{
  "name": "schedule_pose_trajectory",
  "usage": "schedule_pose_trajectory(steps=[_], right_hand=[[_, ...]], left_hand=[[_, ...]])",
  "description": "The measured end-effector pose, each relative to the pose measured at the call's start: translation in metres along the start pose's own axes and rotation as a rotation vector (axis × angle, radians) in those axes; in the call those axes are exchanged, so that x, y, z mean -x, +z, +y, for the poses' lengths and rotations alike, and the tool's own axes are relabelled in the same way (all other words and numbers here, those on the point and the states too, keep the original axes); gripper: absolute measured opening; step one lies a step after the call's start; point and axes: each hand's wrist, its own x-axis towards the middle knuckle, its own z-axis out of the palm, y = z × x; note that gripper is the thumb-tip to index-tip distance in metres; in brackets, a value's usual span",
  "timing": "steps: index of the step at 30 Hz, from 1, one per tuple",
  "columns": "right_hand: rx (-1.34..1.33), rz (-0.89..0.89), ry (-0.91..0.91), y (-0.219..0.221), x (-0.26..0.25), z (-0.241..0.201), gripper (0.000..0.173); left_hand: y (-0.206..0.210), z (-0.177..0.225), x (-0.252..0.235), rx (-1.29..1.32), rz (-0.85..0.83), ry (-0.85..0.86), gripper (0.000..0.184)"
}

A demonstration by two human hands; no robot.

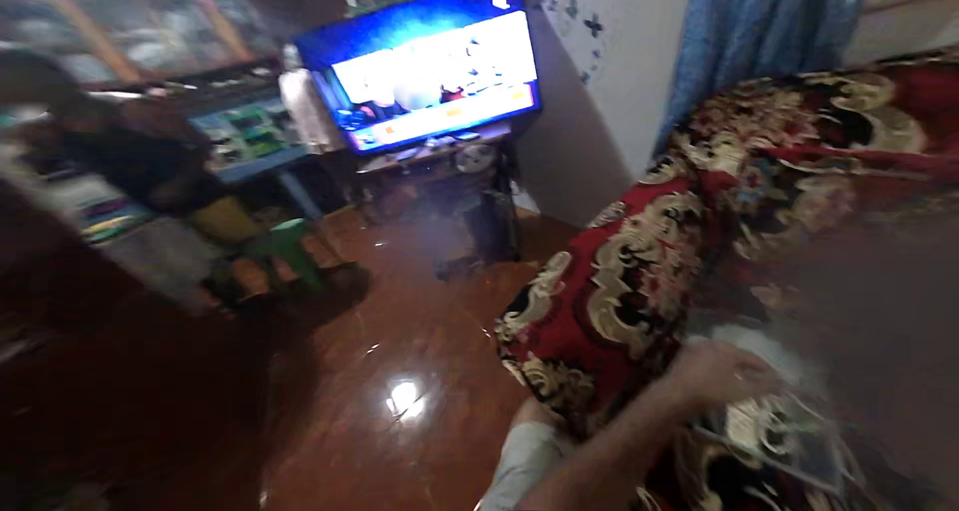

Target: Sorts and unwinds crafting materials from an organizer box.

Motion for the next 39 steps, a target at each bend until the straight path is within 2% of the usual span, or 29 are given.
schedule_pose_trajectory(steps=[4, 7, 11, 15, 18, 21, 24, 26, 29, 32, 36, 39], right_hand=[[0.063, -0.111, -0.075, 0.004, -0.002, 0.005, 0.036], [-0.108, -0.141, -0.044, -0.017, -0.010, 0.012, 0.031], [-0.384, -0.080, -0.033, -0.029, -0.014, 0.007, 0.030], [-0.660, -0.076, -0.047, -0.042, -0.018, 0.005, 0.026], [-0.790, -0.102, -0.058, -0.048, -0.021, 0.004, 0.024], [-0.876, -0.099, -0.050, -0.052, -0.023, 0.001, 0.023], [-0.894, -0.052, -0.073, -0.052, -0.023, 0.000, 0.025], [-0.795, -0.015, -0.085, -0.051, -0.023, 0.001, 0.023], [-0.614, 0.082, -0.065, -0.046, -0.024, 0.004, 0.025], [-0.525, 0.107, -0.034, -0.044, -0.025, 0.008, 0.026], [-0.388, 0.139, -0.060, -0.038, -0.024, 0.008, 0.026], [-0.354, 0.151, -0.036, -0.037, -0.022, 0.008, 0.024]], left_hand=[[-0.043, 0.033, 0.018, -0.351, 0.121, 0.094, 0.029], [-0.060, 0.022, 0.008, -0.448, 0.119, 0.069, 0.023], [-0.066, -0.009, 0.000, -0.433, 0.246, 0.116, 0.016], [-0.079, -0.011, 0.003, -0.412, 0.430, 0.078, 0.020], [-0.098, -0.011, 0.003, -0.407, 0.596, -0.008, 0.021], [-0.118, -0.012, -0.001, -0.324, 0.645, -0.147, 0.024], [-0.135, -0.014, -0.007, 0.003, 0.607, -0.265, 0.034], [-0.145, -0.015, -0.010, 0.135, 0.610, -0.236, 0.039], [-0.148, -0.017, -0.013, -0.196, 0.654, -0.014, 0.038], [-0.120, -0.018, -0.016, -0.378, 0.527, 0.145, 0.030], [-0.037, -0.022, -0.026, -0.314, 0.112, 0.083, 0.022], [0.018, -0.041, -0.036, -0.317, -0.154, 0.145, 0.020]])
